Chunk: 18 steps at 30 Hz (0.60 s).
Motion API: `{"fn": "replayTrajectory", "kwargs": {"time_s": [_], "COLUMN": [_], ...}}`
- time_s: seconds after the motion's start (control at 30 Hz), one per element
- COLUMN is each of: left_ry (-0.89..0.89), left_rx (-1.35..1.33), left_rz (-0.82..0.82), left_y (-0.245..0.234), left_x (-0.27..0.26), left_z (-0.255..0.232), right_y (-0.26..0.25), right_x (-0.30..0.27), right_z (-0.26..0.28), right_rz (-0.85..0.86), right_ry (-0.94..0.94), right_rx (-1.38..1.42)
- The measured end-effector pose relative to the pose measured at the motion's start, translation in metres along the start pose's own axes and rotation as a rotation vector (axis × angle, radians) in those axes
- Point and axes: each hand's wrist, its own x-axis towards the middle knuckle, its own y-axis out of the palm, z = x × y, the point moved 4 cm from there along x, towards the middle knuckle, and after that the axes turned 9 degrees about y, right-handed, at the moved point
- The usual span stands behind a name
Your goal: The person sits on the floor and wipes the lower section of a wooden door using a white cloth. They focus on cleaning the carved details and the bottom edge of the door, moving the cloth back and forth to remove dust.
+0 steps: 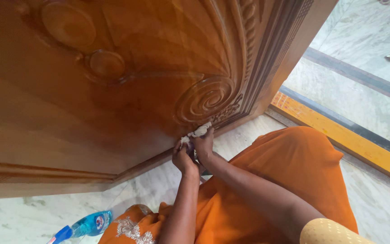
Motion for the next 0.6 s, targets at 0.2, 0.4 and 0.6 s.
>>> {"fn": "replayTrajectory", "kwargs": {"time_s": [0.2,0.4,0.6], "left_ry": [0.134,0.243,0.549], "left_rx": [-0.041,-0.011,0.216], "left_rz": [0.054,0.099,0.189], "left_y": [0.008,0.018,0.027], "left_x": [-0.02,-0.046,-0.068], "left_z": [-0.039,-0.085,-0.123], "right_y": [0.013,0.025,0.035], "right_x": [-0.018,-0.046,-0.083], "right_z": [0.013,0.036,0.079], "right_rz": [0.073,0.153,0.244], "right_ry": [0.026,0.074,-0.053], "right_rx": [0.03,0.051,0.069]}}
